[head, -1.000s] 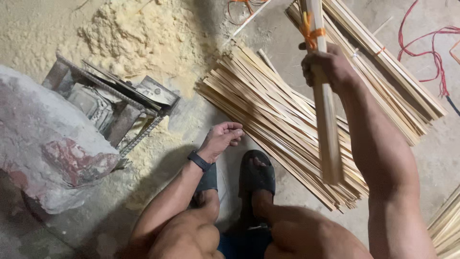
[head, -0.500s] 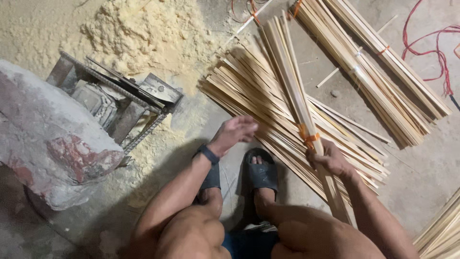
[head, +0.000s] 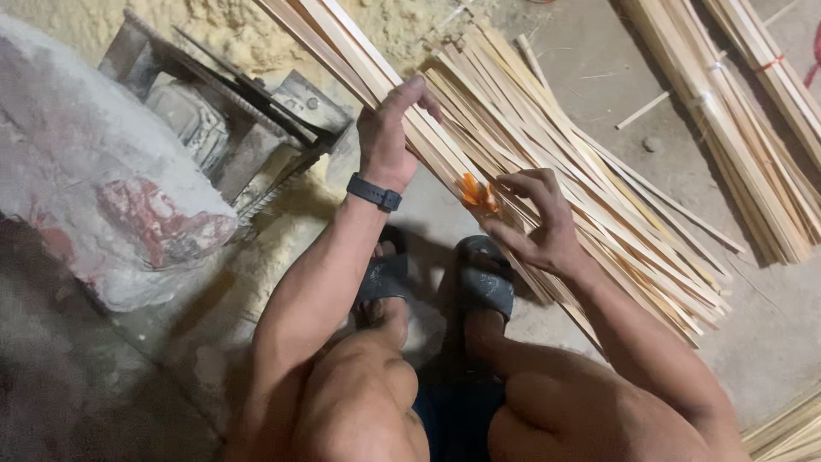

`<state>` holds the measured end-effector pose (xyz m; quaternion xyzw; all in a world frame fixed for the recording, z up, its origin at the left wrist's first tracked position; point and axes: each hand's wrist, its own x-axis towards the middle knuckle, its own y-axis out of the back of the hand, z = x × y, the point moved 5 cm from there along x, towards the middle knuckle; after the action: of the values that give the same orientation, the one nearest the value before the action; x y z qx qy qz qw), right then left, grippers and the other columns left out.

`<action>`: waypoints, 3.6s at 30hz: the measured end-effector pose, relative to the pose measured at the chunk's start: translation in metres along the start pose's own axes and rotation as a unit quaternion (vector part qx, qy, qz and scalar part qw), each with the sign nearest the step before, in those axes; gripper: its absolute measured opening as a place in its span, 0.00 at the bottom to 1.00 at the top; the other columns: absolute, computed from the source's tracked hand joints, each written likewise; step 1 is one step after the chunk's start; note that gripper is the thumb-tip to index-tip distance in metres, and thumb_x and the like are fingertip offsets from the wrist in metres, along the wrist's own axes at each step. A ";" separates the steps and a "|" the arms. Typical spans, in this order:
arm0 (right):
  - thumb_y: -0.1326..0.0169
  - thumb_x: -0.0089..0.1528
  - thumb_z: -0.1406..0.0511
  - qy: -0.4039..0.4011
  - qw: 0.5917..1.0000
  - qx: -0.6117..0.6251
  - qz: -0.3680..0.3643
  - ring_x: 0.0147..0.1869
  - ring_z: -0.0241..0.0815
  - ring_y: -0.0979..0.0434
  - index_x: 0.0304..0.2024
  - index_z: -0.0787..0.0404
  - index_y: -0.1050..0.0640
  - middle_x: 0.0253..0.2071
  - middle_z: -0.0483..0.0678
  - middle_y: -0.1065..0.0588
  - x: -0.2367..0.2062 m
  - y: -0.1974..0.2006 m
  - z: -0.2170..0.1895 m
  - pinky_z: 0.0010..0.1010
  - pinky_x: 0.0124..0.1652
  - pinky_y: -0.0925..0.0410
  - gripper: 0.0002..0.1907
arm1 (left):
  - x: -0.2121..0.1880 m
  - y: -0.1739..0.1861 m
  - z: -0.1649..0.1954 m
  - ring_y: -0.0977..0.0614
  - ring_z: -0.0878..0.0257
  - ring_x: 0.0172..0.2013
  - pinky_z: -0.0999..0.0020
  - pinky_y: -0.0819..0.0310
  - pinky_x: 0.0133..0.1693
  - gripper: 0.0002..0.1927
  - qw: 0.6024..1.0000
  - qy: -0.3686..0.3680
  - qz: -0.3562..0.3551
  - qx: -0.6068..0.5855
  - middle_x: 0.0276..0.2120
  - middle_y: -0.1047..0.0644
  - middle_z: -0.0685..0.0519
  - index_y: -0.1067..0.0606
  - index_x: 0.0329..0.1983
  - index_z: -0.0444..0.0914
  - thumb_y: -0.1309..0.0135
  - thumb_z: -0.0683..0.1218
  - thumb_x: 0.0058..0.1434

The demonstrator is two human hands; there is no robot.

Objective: The person repeatedly feeds bundles of thin wooden sticks into a stationary cutting machine to trim their ends. After each cut, the person removes the trimmed sticks and places them on a pile on the floor.

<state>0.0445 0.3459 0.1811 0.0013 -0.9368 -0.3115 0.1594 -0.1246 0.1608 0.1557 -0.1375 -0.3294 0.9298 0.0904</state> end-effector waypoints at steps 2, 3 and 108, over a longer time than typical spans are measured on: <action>0.32 0.61 0.59 -0.032 0.999 0.022 0.014 0.49 0.44 0.19 0.56 0.61 0.25 0.47 0.53 0.25 0.016 -0.021 0.002 0.32 0.47 0.22 0.25 | 0.001 0.006 0.005 0.21 0.60 0.31 0.64 0.24 0.41 0.09 0.999 -0.007 0.031 0.016 0.26 0.22 0.48 0.22 0.34 0.34 0.38 0.46 0.61; 0.33 0.63 0.60 -0.048 0.998 0.032 0.023 0.46 0.41 0.18 0.54 0.61 0.23 0.45 0.50 0.24 0.019 -0.029 0.004 0.28 0.43 0.21 0.21 | 0.002 0.009 0.005 0.21 0.61 0.30 0.65 0.24 0.41 0.07 0.998 -0.008 0.049 0.023 0.25 0.22 0.49 0.20 0.36 0.36 0.38 0.45 0.60; 0.45 0.69 0.66 0.058 0.983 -0.122 -0.124 0.30 0.46 0.24 0.49 0.63 0.20 0.33 0.51 0.23 0.126 -0.183 -0.005 0.40 0.30 0.28 0.09 | -0.037 0.265 -0.116 0.20 0.60 0.50 0.64 0.26 0.56 0.20 0.969 0.202 0.133 -0.050 0.48 0.19 0.49 0.22 0.51 0.35 0.38 0.49 0.59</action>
<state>-0.0916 0.1825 0.1159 0.1156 -0.8737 -0.4400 0.1725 -0.0738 0.0164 -0.0921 -0.3697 -0.3291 0.8686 0.0241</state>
